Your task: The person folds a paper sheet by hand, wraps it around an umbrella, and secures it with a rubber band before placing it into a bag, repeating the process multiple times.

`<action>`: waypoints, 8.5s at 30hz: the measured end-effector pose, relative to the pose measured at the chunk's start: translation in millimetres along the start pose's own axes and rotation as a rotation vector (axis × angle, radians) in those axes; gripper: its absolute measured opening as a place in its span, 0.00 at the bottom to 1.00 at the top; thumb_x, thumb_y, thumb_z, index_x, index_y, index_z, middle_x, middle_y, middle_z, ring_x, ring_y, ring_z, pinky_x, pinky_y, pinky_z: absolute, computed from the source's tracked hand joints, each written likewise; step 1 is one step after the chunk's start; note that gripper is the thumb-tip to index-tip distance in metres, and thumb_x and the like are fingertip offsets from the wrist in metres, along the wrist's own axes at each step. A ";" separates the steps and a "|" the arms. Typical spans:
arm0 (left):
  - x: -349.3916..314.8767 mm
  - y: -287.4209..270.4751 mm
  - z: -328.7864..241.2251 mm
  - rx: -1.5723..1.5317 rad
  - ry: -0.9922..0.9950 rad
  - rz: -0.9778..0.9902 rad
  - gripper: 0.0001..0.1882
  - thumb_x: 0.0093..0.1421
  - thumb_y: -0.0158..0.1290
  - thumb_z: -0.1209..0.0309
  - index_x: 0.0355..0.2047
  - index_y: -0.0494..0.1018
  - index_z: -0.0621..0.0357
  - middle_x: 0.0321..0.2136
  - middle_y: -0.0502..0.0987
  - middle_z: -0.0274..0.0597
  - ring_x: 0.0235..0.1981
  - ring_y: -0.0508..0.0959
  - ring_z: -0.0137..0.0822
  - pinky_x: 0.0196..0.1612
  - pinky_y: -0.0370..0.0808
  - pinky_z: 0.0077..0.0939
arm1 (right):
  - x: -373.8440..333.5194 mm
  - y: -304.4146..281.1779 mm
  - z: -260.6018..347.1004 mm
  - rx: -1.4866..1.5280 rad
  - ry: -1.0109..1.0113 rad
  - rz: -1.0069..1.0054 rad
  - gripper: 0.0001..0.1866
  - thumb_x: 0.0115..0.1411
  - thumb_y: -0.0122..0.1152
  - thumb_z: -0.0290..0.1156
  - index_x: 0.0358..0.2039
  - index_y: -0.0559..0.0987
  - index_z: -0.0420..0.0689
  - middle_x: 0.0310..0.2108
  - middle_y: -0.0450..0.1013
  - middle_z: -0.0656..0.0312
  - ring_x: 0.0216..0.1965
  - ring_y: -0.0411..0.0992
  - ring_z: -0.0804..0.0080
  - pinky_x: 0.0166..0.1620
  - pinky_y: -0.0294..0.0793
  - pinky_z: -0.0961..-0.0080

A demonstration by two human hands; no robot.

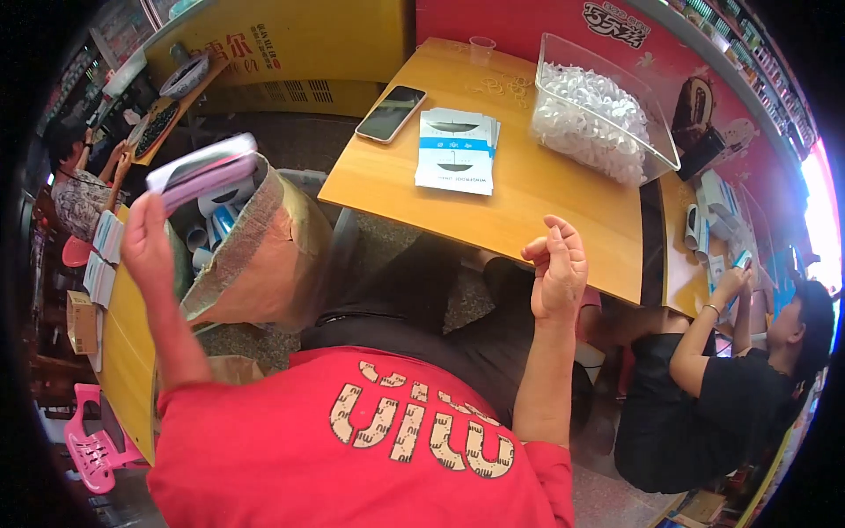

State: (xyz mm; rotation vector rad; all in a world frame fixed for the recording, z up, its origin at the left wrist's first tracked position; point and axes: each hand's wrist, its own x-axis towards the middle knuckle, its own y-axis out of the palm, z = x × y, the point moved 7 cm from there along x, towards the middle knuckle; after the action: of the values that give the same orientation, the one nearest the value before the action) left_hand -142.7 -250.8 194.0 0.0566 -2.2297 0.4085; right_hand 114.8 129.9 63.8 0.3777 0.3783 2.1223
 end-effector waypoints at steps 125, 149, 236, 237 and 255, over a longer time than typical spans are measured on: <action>-182.7 309.4 -57.0 -0.632 -0.396 1.332 0.07 0.54 0.46 0.71 0.29 0.71 0.62 0.20 0.73 0.35 0.23 0.72 0.23 0.29 0.70 0.16 | 9.7 58.3 -39.0 -1.253 -0.338 0.518 0.05 0.49 0.51 0.30 0.23 0.73 0.43 0.21 0.69 0.58 0.25 0.68 0.62 0.30 0.67 0.72; -175.9 307.8 -61.5 -0.547 -0.198 1.203 0.06 0.52 0.47 0.72 0.27 0.71 0.61 0.18 0.73 0.39 0.21 0.74 0.28 0.25 0.70 0.19 | 9.6 63.3 -43.8 -1.279 -0.402 0.542 0.03 0.46 0.49 0.25 0.18 0.68 0.41 0.17 0.66 0.57 0.23 0.65 0.59 0.29 0.66 0.68; -141.5 132.2 -188.2 -0.964 0.586 0.801 0.08 0.35 0.56 0.82 0.16 0.68 0.59 0.35 0.71 0.46 0.40 0.71 0.44 0.41 0.70 0.29 | -113.1 22.2 40.6 -0.101 -0.027 0.053 0.24 0.48 0.55 0.23 0.46 0.59 0.38 0.33 0.63 0.63 0.33 0.63 0.79 0.38 0.64 0.85; -142.9 130.2 -189.3 -0.955 0.627 0.762 0.09 0.34 0.56 0.82 0.16 0.67 0.59 0.35 0.71 0.47 0.40 0.71 0.46 0.41 0.70 0.30 | -113.1 20.6 39.1 -0.109 -0.017 0.055 0.25 0.49 0.55 0.23 0.46 0.57 0.37 0.32 0.63 0.62 0.33 0.64 0.79 0.38 0.65 0.84; -168.1 165.0 -140.0 -0.700 -0.154 1.087 0.18 0.47 0.55 0.72 0.38 0.63 0.60 0.30 0.70 0.37 0.28 0.70 0.24 0.31 0.69 0.16 | -111.3 4.9 35.0 -0.111 -0.226 -0.175 0.13 0.51 0.52 0.22 0.39 0.66 0.40 0.27 0.65 0.66 0.28 0.63 0.84 0.33 0.65 0.88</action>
State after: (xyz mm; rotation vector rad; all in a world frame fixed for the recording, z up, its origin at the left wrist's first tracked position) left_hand 40.0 -67.8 103.6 -1.5642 -2.2493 0.1462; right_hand 184.6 38.4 83.8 0.4954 0.1561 1.8969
